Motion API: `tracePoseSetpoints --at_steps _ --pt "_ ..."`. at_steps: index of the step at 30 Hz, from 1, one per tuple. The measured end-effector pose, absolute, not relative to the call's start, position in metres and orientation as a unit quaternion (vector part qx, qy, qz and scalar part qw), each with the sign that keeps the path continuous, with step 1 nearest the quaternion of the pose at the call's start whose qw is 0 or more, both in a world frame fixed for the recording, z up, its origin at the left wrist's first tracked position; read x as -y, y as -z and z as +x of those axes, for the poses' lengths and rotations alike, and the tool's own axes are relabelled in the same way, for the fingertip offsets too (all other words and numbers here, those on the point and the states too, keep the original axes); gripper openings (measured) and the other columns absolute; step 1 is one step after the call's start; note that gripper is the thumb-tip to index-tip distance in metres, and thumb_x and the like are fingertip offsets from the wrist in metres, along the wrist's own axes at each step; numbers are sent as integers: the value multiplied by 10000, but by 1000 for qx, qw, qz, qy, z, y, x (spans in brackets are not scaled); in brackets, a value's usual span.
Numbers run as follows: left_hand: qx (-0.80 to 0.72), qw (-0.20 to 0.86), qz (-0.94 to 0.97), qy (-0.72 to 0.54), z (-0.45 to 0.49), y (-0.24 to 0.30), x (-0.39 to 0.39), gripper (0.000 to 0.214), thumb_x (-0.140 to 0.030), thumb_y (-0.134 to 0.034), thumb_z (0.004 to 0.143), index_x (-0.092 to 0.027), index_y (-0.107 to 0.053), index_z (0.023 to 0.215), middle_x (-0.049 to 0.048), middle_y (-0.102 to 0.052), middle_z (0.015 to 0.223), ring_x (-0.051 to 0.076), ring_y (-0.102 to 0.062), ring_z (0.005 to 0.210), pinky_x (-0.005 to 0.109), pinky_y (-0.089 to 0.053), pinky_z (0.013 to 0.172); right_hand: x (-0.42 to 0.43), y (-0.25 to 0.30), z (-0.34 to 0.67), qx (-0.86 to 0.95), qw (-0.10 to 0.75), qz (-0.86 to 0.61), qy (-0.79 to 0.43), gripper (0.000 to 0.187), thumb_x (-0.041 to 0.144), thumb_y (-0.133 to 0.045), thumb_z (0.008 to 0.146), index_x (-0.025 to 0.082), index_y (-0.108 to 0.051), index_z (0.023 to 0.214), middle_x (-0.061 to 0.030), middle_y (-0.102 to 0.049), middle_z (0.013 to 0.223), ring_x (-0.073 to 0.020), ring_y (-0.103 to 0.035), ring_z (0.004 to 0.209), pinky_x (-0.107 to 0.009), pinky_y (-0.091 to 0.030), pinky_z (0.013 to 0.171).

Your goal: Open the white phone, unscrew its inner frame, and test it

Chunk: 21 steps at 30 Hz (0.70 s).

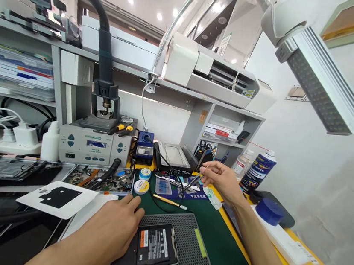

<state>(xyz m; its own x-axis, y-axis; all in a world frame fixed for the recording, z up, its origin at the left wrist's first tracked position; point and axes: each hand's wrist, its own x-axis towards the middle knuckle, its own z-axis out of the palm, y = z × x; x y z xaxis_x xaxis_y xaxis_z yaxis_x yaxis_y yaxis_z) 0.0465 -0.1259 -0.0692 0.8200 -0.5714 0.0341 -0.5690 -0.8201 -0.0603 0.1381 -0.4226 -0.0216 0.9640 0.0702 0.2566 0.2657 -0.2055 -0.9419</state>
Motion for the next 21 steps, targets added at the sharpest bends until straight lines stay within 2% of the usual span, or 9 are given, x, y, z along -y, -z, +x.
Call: tracePoseSetpoints --at_steps 5,9,13,16,19,21 --pt "-297 24 -954 15 46 68 127 355 -134 -329 952 -165 -679 1000 167 -653 1063 359 -627 962 551 -560 757 411 30 140 86 633 -767 64 406 494 -840 711 161 -668 868 -19 -650 739 -138 -629 653 -238 -518 534" --pt "-299 6 -954 27 45 69 126 348 -134 -333 949 -171 -678 970 154 -649 1013 362 -623 953 544 -557 741 394 48 140 81 601 -794 44 386 527 -770 766 176 -632 851 2 -611 686 -136 -588 606 -231 -475 480" --pt "-305 3 -952 35 44 68 125 351 -124 -334 943 -163 -681 977 163 -652 1019 363 -627 947 547 -560 736 377 66 139 99 529 -843 13 322 508 -614 892 188 -580 868 23 -586 649 -113 -520 508 -238 -460 475" --pt "-306 3 -952 33 44 68 126 344 -126 -344 942 -157 -684 987 168 -656 1032 368 -628 951 560 -561 739 378 65 139 130 463 -876 -27 301 493 -509 950 202 -541 880 17 -580 691 -122 -525 534 -232 -449 467" --pt "-305 4 -952 36 44 67 127 332 -124 -357 939 -156 -683 989 164 -659 1028 368 -629 959 555 -565 740 394 51 136 172 381 -906 -74 256 454 -490 971 212 -541 905 -2 -622 785 -134 -545 598 -229 -431 480" --pt "-305 10 -952 35 44 67 127 333 -121 -355 940 -157 -681 989 164 -661 1033 363 -632 953 548 -569 732 407 41 132 197 316 -924 -89 261 410 -513 971 207 -533 808 -5 -626 751 -136 -535 603 -243 -406 522"
